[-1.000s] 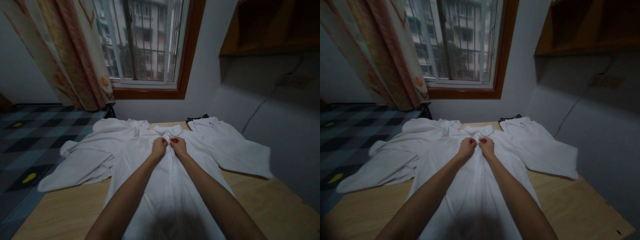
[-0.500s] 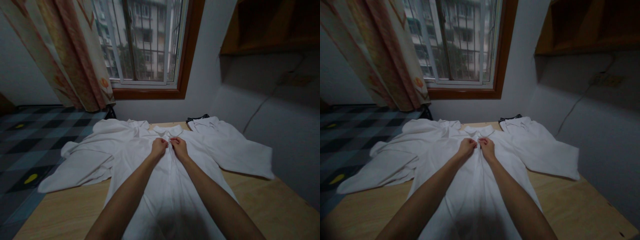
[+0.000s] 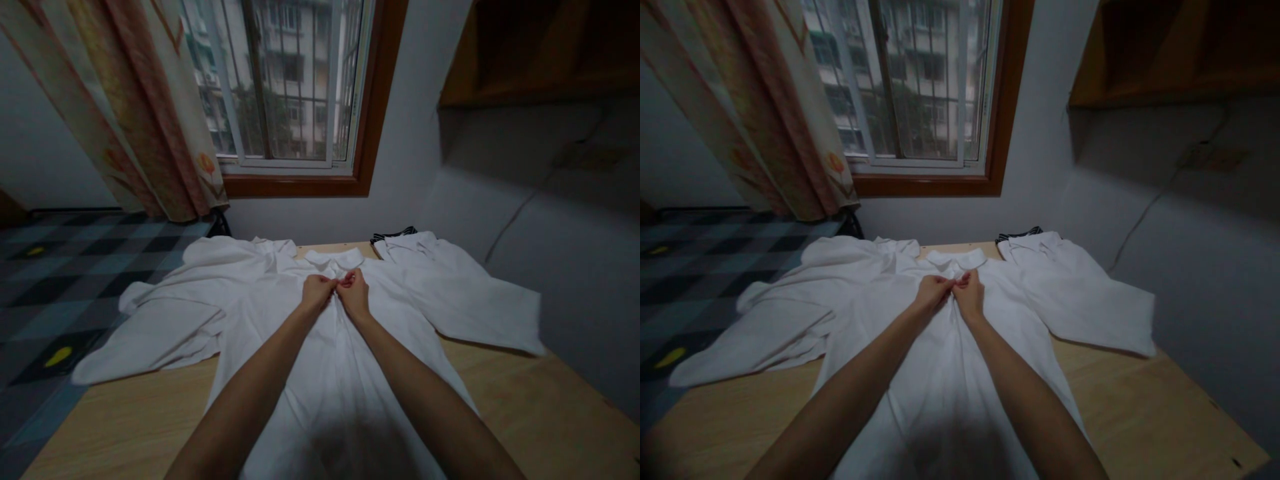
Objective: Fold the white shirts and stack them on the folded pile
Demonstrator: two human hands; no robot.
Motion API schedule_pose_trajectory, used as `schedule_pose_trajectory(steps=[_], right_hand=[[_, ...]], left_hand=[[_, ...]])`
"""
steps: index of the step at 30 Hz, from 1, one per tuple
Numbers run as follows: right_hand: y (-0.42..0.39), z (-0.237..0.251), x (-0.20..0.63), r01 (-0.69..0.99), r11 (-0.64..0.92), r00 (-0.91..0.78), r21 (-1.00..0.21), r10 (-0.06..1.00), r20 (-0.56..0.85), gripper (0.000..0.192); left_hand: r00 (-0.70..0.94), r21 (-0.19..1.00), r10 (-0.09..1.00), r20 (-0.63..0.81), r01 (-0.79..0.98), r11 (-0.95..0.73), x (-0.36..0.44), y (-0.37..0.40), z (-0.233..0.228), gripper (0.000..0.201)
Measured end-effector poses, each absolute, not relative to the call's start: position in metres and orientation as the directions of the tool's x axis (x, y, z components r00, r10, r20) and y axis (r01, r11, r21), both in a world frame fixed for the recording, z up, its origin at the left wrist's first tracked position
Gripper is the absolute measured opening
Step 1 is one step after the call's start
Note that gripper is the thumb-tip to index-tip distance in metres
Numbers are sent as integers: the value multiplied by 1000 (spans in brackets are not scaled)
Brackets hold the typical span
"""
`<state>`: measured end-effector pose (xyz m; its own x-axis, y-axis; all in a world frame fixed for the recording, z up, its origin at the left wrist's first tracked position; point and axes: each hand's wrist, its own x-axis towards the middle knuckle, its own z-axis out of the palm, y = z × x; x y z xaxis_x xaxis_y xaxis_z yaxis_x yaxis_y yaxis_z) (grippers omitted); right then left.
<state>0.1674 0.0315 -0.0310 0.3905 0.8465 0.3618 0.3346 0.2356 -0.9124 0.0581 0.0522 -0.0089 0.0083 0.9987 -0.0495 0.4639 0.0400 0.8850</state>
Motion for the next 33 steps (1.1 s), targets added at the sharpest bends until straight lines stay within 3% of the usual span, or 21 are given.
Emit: schedule_pose_trajectory(steps=[3,9,15,20,33], right_hand=[[31,-31,166,286,235,407,-929,848,340,33],[30,-30,167,302,214,398,-929,857,327,32],[27,-26,164,390,237,400,-890,827,396,21],[28,-25,167,430,178,357,-885,867,347,11],[26,-23,169,553,116,325,-825,881,342,7]], left_hand=[[-20,843,1000,20,538,-6,59,50,-6,21],[-41,774,996,78,632,-35,61,48,1,17],[-10,716,992,123,693,-82,65,39,8,22],[44,651,987,155,747,-135,65,36,9,22],[98,653,977,188,730,-199,62,39,5,20]])
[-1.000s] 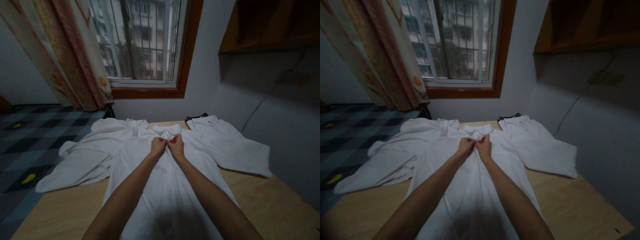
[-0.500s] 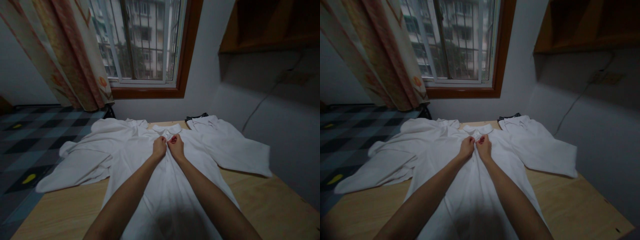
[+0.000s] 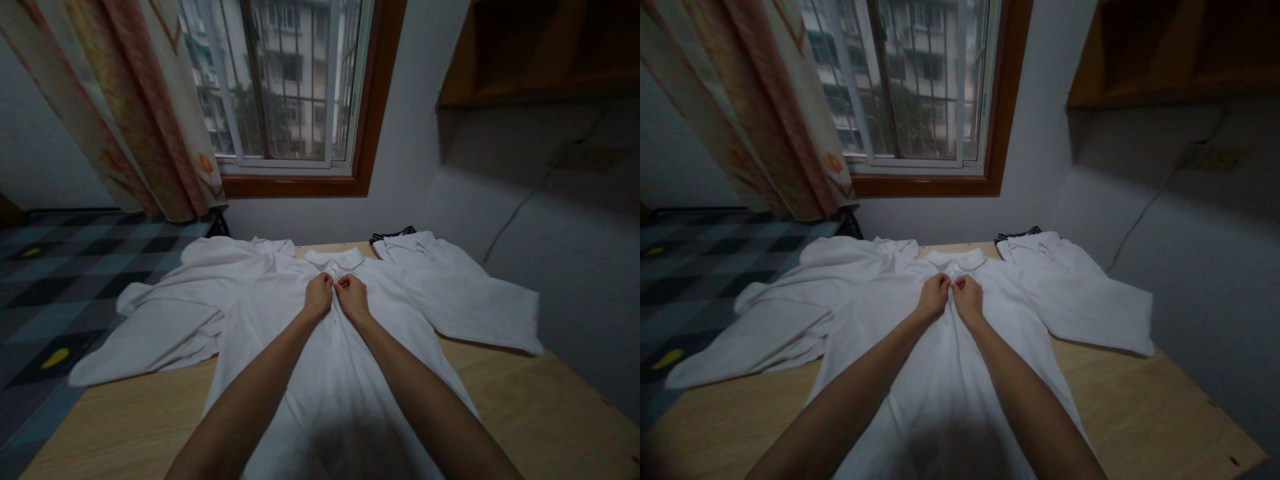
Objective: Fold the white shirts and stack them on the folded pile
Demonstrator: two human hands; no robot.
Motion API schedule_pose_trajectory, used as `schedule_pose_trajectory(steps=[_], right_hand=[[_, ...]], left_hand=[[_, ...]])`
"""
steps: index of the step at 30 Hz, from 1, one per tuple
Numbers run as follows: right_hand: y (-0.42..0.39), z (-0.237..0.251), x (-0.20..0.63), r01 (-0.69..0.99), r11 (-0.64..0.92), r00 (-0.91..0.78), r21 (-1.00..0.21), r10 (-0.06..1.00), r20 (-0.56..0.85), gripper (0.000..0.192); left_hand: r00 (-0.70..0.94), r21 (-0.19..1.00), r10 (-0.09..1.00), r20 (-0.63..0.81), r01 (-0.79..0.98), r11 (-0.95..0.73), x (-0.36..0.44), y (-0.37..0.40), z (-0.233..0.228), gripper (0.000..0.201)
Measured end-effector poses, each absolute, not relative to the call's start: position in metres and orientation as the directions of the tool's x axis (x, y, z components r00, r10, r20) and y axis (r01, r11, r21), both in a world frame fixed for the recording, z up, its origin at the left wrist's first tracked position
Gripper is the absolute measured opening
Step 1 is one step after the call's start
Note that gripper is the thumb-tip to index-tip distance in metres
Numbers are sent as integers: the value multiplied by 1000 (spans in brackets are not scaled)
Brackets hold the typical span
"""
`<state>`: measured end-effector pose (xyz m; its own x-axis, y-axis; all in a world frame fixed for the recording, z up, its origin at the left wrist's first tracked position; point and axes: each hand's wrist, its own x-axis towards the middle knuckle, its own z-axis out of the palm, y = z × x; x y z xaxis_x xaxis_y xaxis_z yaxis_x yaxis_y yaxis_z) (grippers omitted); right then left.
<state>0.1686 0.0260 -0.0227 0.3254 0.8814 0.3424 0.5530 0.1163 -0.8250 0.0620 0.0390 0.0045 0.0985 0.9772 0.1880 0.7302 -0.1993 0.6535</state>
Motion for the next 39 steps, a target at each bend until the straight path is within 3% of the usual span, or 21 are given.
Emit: schedule_pose_trajectory(steps=[10,22,27,32,39], right_hand=[[27,-23,171,547,121,298,-829,897,328,6],[26,-28,171,607,175,264,-775,875,405,9],[28,-30,170,615,165,255,-771,884,392,8],[32,-33,172,483,175,260,-858,907,331,5],[45,-41,183,333,132,196,-934,959,206,7]], left_hand=[[122,669,974,192,710,-221,60,41,4,19],[88,737,979,185,647,-197,61,42,0,15],[58,747,968,243,626,-225,62,44,-5,15],[66,747,948,312,599,-288,60,44,-6,18],[288,619,890,353,641,-453,48,42,-1,16]])
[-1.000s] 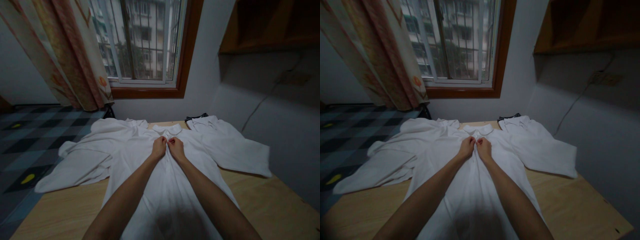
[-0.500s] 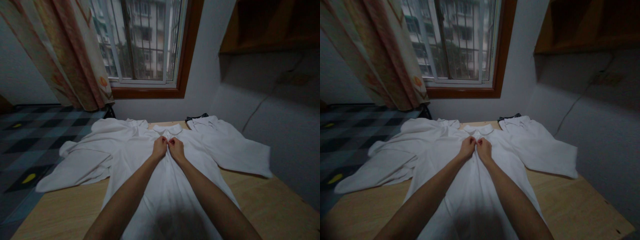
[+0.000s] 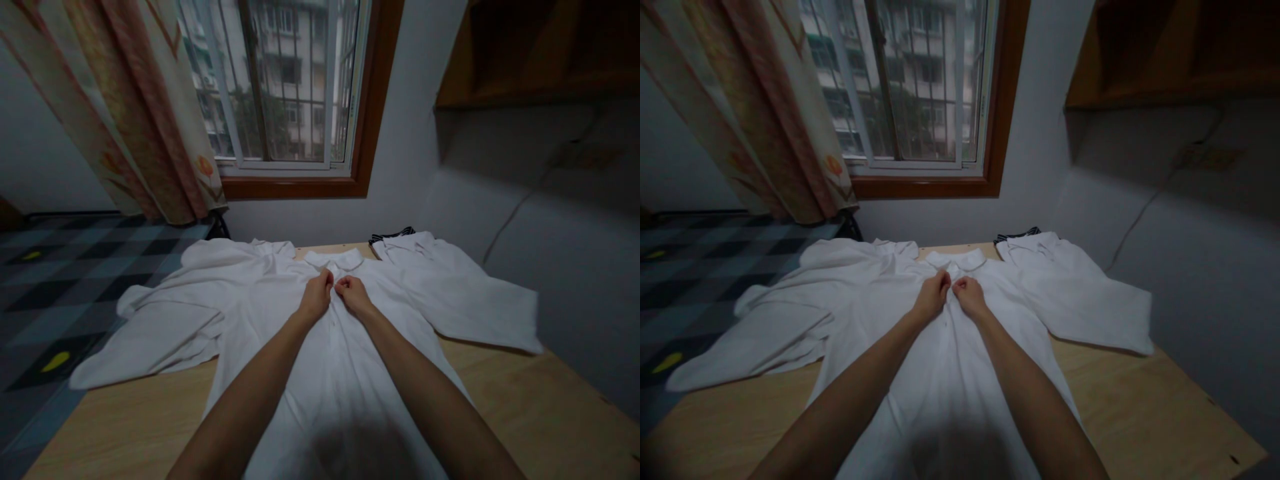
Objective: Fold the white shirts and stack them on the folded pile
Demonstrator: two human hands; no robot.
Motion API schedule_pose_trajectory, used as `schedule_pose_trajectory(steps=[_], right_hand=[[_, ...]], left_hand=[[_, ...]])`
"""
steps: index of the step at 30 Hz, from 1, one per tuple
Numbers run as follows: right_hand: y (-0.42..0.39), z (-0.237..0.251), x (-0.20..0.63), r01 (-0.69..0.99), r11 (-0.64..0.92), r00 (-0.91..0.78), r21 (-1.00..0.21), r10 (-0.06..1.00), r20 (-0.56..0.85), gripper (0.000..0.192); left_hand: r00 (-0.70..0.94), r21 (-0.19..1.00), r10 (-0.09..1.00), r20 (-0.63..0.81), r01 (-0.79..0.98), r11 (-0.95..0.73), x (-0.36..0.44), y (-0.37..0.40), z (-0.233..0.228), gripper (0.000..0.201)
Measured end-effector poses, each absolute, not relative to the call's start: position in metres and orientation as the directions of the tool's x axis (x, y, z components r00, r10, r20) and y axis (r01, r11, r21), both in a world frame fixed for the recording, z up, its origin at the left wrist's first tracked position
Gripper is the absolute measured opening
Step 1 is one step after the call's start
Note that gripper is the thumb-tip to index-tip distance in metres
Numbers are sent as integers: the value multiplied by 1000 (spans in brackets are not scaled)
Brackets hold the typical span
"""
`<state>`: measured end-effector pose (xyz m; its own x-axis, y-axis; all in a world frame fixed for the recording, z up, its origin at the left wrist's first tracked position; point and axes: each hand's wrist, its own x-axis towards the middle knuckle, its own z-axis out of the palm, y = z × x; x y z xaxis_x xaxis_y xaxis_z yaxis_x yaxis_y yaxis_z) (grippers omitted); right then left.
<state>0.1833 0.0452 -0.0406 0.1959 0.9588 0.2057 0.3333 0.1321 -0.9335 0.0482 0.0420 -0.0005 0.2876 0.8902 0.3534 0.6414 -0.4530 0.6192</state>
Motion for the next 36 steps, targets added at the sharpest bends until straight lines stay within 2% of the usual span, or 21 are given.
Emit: schedule_pose_trajectory(steps=[3,6,10,12,13,15,17,18,20,22,25,28,31,34,36], right_hand=[[49,-41,185,277,112,132,-954,979,153,8],[51,-38,183,260,108,112,-960,984,141,8],[35,-30,189,294,152,113,-944,975,192,10],[14,-25,204,368,211,93,-906,961,261,15],[1,-24,215,452,262,54,-852,946,319,19],[-27,-24,237,663,363,-109,-655,912,396,27],[-50,-26,256,809,409,-285,-422,901,327,36],[-57,-28,263,843,409,-332,-349,907,260,39],[-62,-30,273,875,405,-374,-265,913,160,44],[-57,-30,277,879,420,-401,-227,907,127,46],[-44,-27,280,869,443,-424,-222,896,128,45],[-39,-22,278,868,436,-401,-238,898,181,42],[-46,-16,265,886,374,-299,-275,913,279,31],[-53,-8,236,850,318,-162,-420,916,366,27],[-56,-3,213,761,366,-192,-535,916,354,30]], left_hand=[[377,544,852,363,657,-522,42,45,-2,14],[368,476,859,356,719,-506,37,48,-6,11],[362,348,828,429,779,-522,36,50,-9,18],[409,295,816,409,787,-542,37,50,-9,23],[433,281,821,371,791,-544,37,51,-8,26],[469,266,837,282,800,-538,39,52,-7,32],[481,247,846,230,812,-529,39,54,-7,36],[495,231,840,221,810,-539,39,56,-7,37],[561,185,803,204,783,-594,37,60,-6,41],[626,138,757,185,747,-651,33,61,-4,45],[586,75,779,223,786,-613,25,53,2,45],[491,28,820,294,853,-520,17,28,11,37],[411,57,866,285,895,-443,11,-8,17,27],[348,117,910,227,917,-380,9,-45,21,33],[364,150,912,191,907,-393,11,-64,23,30]])
